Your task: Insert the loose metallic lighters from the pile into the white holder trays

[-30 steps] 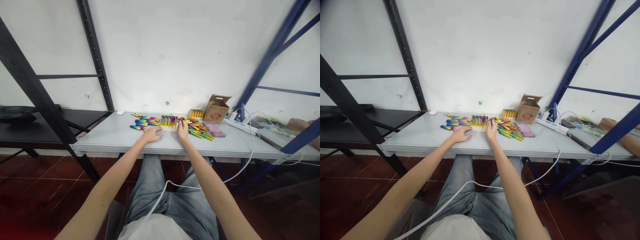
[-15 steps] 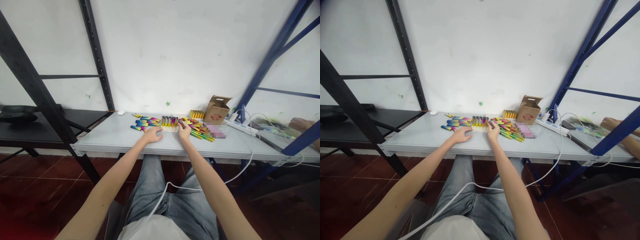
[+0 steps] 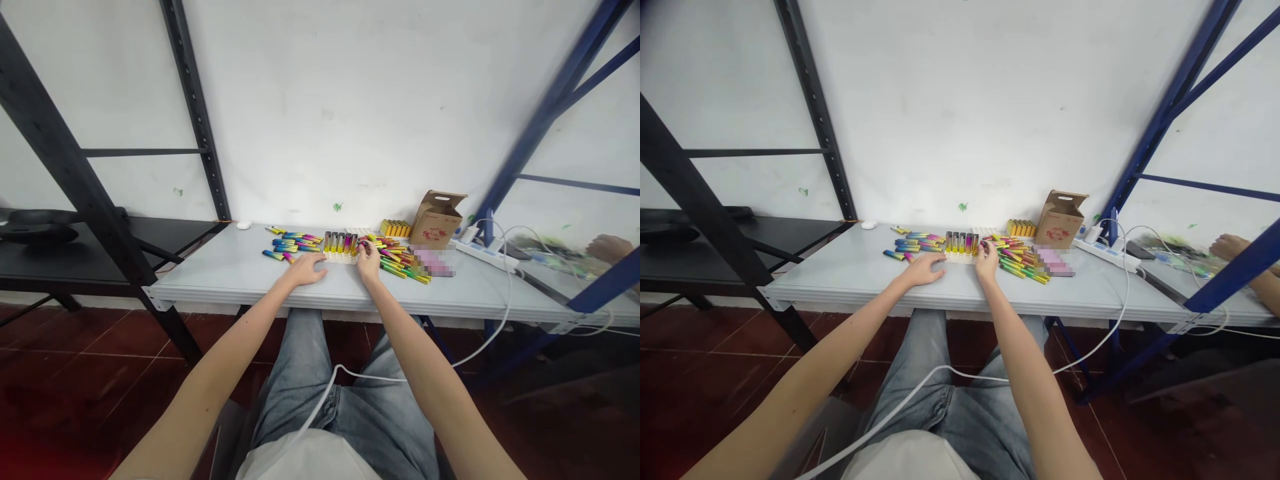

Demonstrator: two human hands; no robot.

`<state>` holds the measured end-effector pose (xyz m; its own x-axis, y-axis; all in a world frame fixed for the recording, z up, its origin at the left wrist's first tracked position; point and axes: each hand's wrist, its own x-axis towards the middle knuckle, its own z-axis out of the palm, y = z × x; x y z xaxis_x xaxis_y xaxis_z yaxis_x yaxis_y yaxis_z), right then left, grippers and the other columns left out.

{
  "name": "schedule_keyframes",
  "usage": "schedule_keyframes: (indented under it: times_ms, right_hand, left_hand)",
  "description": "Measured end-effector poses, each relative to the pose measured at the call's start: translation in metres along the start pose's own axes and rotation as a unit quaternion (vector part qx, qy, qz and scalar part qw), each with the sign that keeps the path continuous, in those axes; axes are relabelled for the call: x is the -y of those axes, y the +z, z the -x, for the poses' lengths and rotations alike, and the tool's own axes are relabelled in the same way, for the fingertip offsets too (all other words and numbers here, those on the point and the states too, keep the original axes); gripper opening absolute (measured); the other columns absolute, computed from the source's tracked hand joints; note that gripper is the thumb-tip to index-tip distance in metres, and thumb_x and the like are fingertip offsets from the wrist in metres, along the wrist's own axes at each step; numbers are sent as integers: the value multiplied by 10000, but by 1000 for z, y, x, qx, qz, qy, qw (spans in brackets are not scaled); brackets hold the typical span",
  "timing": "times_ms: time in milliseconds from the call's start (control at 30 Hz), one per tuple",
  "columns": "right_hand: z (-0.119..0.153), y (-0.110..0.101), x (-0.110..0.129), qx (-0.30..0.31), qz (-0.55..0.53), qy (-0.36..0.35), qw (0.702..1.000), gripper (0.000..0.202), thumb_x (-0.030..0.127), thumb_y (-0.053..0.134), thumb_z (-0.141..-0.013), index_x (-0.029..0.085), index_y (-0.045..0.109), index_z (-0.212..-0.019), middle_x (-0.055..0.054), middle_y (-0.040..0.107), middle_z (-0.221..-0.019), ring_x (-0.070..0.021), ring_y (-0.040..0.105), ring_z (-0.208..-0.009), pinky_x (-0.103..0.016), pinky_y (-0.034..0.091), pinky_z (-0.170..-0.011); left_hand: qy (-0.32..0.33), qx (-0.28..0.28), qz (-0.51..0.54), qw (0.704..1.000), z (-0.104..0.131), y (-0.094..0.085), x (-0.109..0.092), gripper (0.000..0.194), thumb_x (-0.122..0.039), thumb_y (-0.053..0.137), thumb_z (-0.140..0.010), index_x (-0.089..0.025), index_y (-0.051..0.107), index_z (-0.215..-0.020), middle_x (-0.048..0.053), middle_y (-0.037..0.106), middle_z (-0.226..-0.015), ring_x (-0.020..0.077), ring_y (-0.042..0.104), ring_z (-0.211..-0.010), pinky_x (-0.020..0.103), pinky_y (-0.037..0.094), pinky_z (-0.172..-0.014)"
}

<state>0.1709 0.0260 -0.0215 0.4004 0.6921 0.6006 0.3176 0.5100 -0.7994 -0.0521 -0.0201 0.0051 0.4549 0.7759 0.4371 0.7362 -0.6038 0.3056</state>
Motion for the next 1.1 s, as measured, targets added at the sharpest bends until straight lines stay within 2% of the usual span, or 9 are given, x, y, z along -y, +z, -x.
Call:
schedule_keyframes:
  times_ms: [267,500,700,933,1100]
  right_hand:
    - [-1,0,4,46,7,0,999,381,368,470,-851,126,651,-1083,-154,682,-1105,-237,628,-988,-402,491,-925]
    - [-2,5,-7,69,73,-21,995,361,336,442,-871,150,630,-1117,-140,661,-1125,-218,604,-969,-398,472,-934]
    - [-7,6,-6,81,109,-22,991,345,300,403,-884,148,578,-1139,-134,664,-1082,-232,604,-937,-405,459,-930]
    - [-17,-7,-2,149,212,-62,964,277,311,385,-918,187,547,-1105,-132,652,-960,-283,579,-882,-449,458,-858]
    - [-24,-9,-5,161,256,-78,950,292,304,388,-921,176,541,-1134,-143,646,-959,-298,572,-918,-438,453,-848]
  left_hand:
    - [-1,6,2,1000,0,-2,-1,476,-413,567,-817,-187,637,-1230,76,622,-1325,274,551,-1250,393,432,-1083]
    - [-8,12,-1,1000,1,-3,-4,471,-398,573,-816,-185,636,-1231,78,613,-1338,274,545,-1257,390,421,-1095]
    - [-9,9,-2,1000,1,-2,-3,471,-398,571,-814,-184,635,-1229,77,612,-1338,268,548,-1252,386,423,-1093]
    - [0,8,1,1000,1,-2,-3,465,-400,566,-814,-188,639,-1221,72,628,-1316,262,560,-1236,378,430,-1083]
    - [5,4,1,1000,1,0,-1,471,-395,570,-810,-174,638,-1221,86,626,-1317,265,555,-1244,383,426,-1085]
